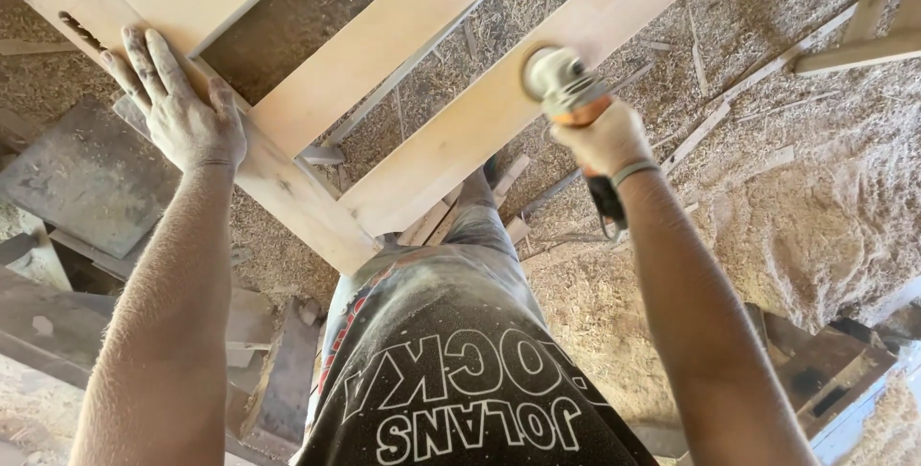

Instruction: Sand a wooden frame using a power grinder with a sanding disc.

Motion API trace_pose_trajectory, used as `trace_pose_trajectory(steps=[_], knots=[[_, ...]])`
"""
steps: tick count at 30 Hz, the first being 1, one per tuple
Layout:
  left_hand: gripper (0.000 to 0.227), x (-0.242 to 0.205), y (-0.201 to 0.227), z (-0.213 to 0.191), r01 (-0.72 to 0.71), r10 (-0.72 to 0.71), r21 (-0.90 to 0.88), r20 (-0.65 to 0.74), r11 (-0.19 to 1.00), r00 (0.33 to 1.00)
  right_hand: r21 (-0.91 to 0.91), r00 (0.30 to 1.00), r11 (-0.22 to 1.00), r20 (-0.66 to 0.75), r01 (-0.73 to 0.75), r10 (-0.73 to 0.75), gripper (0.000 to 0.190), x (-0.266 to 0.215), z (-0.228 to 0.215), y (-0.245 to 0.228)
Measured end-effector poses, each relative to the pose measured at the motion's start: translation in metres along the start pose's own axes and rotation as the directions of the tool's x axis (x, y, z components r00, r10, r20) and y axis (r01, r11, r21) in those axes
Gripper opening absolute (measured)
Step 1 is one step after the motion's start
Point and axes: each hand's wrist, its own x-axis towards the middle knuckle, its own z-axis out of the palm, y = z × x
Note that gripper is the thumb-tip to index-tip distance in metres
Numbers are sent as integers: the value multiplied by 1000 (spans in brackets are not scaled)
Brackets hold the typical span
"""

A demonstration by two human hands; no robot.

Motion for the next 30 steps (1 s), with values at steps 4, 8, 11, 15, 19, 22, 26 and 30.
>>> trace_pose_trajectory(steps=[4,8,11,15,19,22,26,30], knots=[[74,-3,6,-6,42,-42,-9,34,999,999,91,992,994,-107,-59,68,32,34,-39,22],[76,-4,4,-4,5,-6,25,17,1000,1000,184,981,983,-191,-4,40,34,66,-53,47],[71,-1,6,-5,30,-30,2,26,1000,999,280,963,960,-251,-29,102,32,78,-67,52],[74,-3,7,-5,29,-30,23,22,999,999,421,950,903,-242,-81,198,32,64,-69,34],[73,-1,3,-2,37,-38,33,37,999,999,323,984,946,-164,-14,71,28,57,-43,41],[75,-2,9,-8,57,-57,1,40,998,998,326,985,945,-153,-23,76,34,34,-20,28],[73,-6,21,-16,61,-62,9,56,998,997,269,993,961,-81,-62,86,30,1,2,17],[79,-6,11,-11,31,-31,-4,22,1000,999,152,998,987,-35,53,-48,32,-24,32,4]])
